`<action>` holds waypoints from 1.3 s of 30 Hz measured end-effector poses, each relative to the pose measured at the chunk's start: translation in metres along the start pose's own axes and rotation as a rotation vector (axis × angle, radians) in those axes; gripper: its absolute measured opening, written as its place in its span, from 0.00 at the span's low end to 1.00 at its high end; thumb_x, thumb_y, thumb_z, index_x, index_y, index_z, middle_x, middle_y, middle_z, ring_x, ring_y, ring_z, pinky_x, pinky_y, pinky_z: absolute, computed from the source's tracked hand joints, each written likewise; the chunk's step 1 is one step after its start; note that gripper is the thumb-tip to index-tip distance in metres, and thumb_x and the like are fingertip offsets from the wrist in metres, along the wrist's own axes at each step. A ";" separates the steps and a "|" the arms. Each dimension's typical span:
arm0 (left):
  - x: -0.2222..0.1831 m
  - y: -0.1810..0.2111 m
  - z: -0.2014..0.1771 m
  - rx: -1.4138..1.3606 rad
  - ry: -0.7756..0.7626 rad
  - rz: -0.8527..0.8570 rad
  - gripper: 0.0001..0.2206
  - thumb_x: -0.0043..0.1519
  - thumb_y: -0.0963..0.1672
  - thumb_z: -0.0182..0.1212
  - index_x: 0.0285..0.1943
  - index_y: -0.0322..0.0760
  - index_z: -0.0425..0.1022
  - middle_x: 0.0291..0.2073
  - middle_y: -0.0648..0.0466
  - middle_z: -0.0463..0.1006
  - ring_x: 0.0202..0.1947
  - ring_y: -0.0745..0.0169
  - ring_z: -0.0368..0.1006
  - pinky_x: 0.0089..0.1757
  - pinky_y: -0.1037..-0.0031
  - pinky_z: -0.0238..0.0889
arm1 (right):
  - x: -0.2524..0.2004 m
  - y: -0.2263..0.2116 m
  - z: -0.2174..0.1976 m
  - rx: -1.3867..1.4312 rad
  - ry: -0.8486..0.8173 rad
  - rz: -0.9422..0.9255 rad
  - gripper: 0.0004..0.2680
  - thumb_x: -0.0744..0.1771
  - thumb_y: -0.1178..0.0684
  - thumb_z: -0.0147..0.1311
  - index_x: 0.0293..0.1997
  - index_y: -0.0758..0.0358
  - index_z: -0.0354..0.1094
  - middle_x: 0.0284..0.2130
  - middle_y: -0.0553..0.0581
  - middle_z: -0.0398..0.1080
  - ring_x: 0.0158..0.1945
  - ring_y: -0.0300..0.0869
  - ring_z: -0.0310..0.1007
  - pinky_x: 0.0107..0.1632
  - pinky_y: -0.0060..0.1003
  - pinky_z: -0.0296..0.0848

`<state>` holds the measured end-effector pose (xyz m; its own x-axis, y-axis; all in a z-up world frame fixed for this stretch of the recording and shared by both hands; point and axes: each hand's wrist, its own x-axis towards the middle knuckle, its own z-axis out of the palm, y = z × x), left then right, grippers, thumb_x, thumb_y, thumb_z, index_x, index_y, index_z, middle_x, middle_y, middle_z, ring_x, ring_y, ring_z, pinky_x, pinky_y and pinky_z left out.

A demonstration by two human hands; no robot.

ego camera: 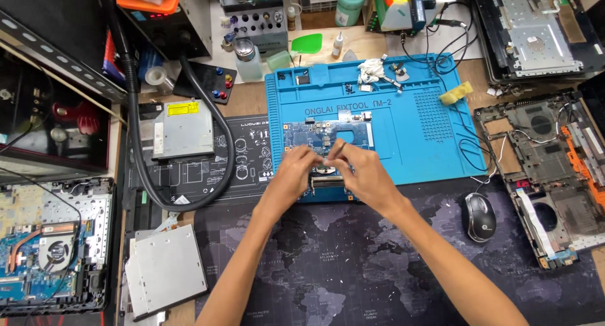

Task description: Disassembling a laptop to remove and work on the motherboard and cooling fan

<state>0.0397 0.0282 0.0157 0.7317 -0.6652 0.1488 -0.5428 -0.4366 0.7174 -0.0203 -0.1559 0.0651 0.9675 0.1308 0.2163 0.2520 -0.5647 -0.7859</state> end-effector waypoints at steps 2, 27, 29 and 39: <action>-0.001 0.001 0.010 0.062 0.001 0.019 0.10 0.63 0.33 0.54 0.44 0.34 0.79 0.36 0.51 0.77 0.41 0.60 0.71 0.46 0.72 0.64 | 0.002 -0.003 0.000 -0.001 0.009 -0.022 0.02 0.68 0.65 0.53 0.37 0.67 0.70 0.25 0.62 0.75 0.29 0.49 0.79 0.32 0.37 0.78; -0.009 -0.007 0.034 0.290 0.200 0.196 0.03 0.62 0.38 0.58 0.40 0.38 0.70 0.34 0.54 0.67 0.37 0.55 0.64 0.39 0.69 0.57 | -0.008 -0.012 -0.004 -0.060 0.075 -0.010 0.04 0.67 0.60 0.56 0.44 0.63 0.71 0.34 0.59 0.76 0.37 0.47 0.82 0.40 0.40 0.84; -0.009 -0.003 0.029 0.290 0.235 0.197 0.02 0.64 0.39 0.57 0.41 0.39 0.70 0.34 0.55 0.67 0.37 0.56 0.64 0.39 0.69 0.57 | -0.002 -0.028 -0.020 0.024 0.120 -0.030 0.05 0.67 0.62 0.55 0.47 0.65 0.70 0.36 0.61 0.76 0.39 0.50 0.82 0.43 0.45 0.84; -0.009 0.002 0.014 0.492 0.324 0.259 0.02 0.63 0.40 0.59 0.40 0.39 0.71 0.33 0.55 0.66 0.37 0.57 0.64 0.41 0.70 0.55 | 0.008 -0.031 -0.036 0.200 0.278 -0.087 0.04 0.69 0.65 0.53 0.46 0.68 0.71 0.35 0.62 0.78 0.41 0.48 0.83 0.47 0.43 0.82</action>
<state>0.0262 0.0246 0.0065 0.5970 -0.6033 0.5288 -0.7881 -0.5641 0.2461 -0.0211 -0.1668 0.1122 0.9070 -0.0706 0.4152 0.3587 -0.3871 -0.8494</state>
